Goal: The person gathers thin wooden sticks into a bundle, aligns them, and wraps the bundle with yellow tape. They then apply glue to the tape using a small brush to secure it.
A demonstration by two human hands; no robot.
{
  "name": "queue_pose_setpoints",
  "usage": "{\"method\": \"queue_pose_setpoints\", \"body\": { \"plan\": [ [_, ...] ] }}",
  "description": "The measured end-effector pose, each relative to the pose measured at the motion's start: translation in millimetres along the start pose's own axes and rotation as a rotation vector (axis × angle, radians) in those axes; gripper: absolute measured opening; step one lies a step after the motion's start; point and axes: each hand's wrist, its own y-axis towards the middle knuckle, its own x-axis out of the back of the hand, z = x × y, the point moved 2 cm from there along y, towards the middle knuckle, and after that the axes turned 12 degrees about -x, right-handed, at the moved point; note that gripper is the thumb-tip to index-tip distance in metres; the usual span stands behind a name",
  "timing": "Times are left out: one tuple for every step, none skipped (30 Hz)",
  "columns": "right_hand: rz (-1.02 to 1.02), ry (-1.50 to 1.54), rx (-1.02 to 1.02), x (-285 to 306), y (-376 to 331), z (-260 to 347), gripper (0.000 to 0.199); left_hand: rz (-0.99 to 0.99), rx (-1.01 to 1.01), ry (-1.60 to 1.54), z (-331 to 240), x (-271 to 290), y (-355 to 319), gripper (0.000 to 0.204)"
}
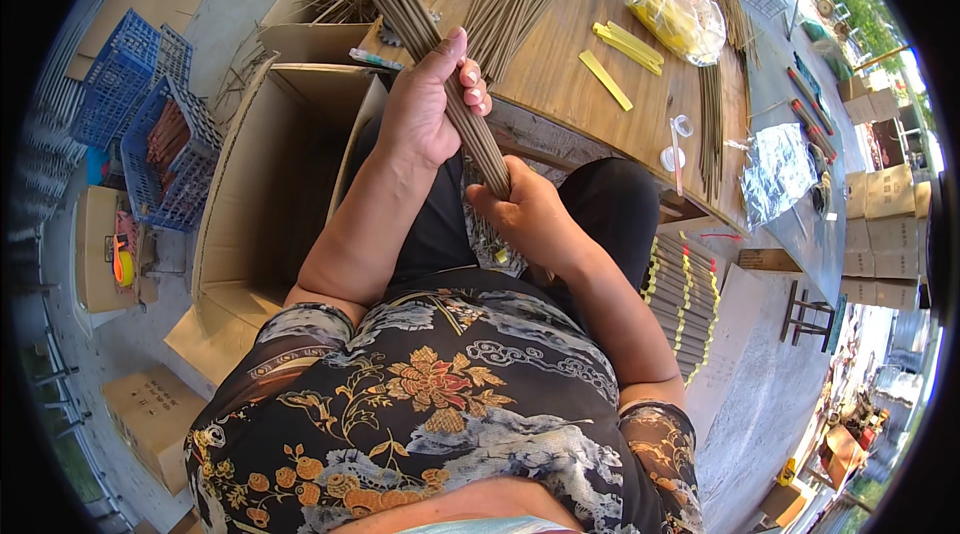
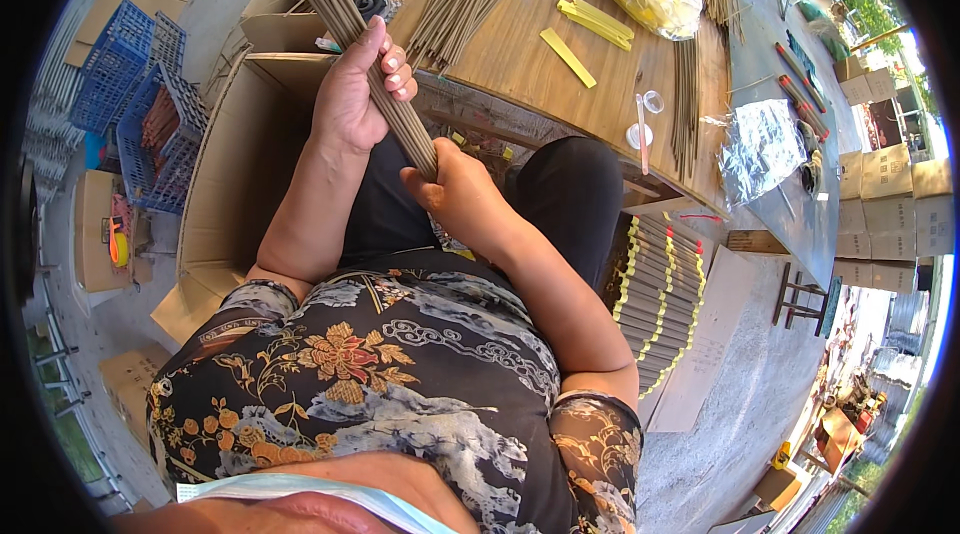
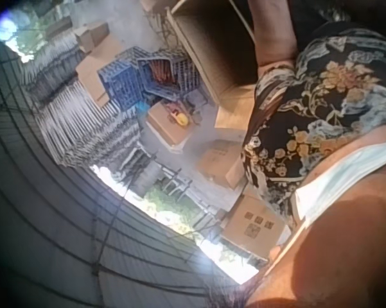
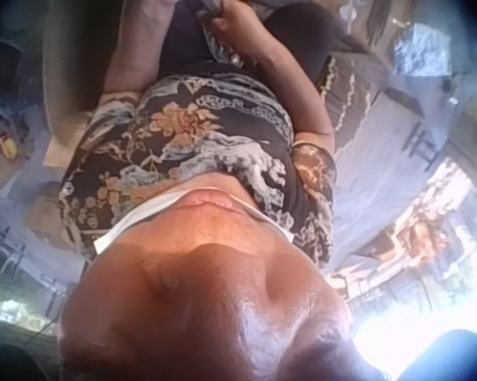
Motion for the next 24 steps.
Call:
{"method": "queue_pose_setpoints", "body": {
  "plan": [
    [-0.093,-0.125,0.025,2,-1,4,0.028,-0.054,-0.025,0.055,0,1,1,0.027],
    [-0.138,-0.189,0.018,1,-1,4,0.028,-0.108,-0.051,0.109,1,1,1,0.028],
    [-0.185,-0.252,0.011,1,-1,4,0.028,-0.146,-0.068,0.130,1,-1,0,0.028],
    [-0.232,-0.316,0.003,1,-1,3,0.028,-0.136,-0.071,0.102,-2,-2,1,0.027],
    [-0.165,-0.272,0.001,2,-2,3,0.028,-0.126,-0.073,0.074,-7,-2,4,0.026],
    [-0.097,-0.229,-0.001,5,-4,3,0.028,-0.117,-0.076,0.046,-11,-2,6,0.025],
    [-0.028,-0.186,-0.003,7,-6,4,0.028,-0.134,-0.087,0.045,-15,-3,8,0.027],
    [0.003,-0.155,-0.011,7,-6,6,0.028,-0.090,-0.088,0.024,-17,-1,9,0.028],
    [0.034,-0.125,-0.019,8,-8,8,0.028,-0.047,-0.087,0.004,-18,-1,9,0.028],
    [0.064,-0.094,-0.028,8,-8,8,0.028,-0.003,-0.086,-0.017,-18,-1,9,0.029],
    [0.000,-0.150,-0.005,7,-7,7,0.028,-0.055,-0.123,0.013,-18,-2,8,0.030],
    [-0.066,-0.206,0.015,5,-6,4,0.027,-0.051,-0.120,0.022,-17,-2,9,0.029],
    [-0.133,-0.262,0.035,5,-6,3,0.027,-0.047,-0.116,0.031,-17,-2,11,0.029],
    [-0.147,-0.268,0.034,6,-6,3,0.027,-0.042,-0.112,0.039,-17,-3,12,0.029],
    [-0.158,-0.273,0.035,6,-6,3,0.027,-0.052,-0.114,0.046,-16,-4,12,0.028],
    [-0.169,-0.278,0.037,7,-6,3,0.027,-0.062,-0.116,0.053,-15,-7,12,0.028],
    [-0.163,-0.263,0.040,8,-7,4,0.027,-0.072,-0.118,0.060,-12,-10,11,0.027],
    [-0.158,-0.247,0.042,10,-7,5,0.027,-0.067,-0.103,0.117,-6,-13,7,0.027],
    [-0.152,-0.231,0.045,11,-7,7,0.027,-0.063,-0.088,0.175,3,-18,-1,0.026],
    [-0.143,-0.219,0.034,12,-7,9,0.027,-0.060,-0.073,0.232,9,-19,-9,0.025],
    [-0.134,-0.209,0.024,13,-7,11,0.027,-0.039,-0.032,0.176,13,-18,-14,0.024],
    [-0.124,-0.200,0.014,14,-7,11,0.027,-0.024,-0.038,0.140,13,-16,-13,0.024],
    [-0.124,-0.223,0.014,13,-8,9,0.027,-0.009,-0.045,0.105,9,-11,-10,0.024],
    [-0.125,-0.249,0.022,13,-8,5,0.027,0.010,-0.059,0.070,4,-8,-4,0.023]
  ]
}}
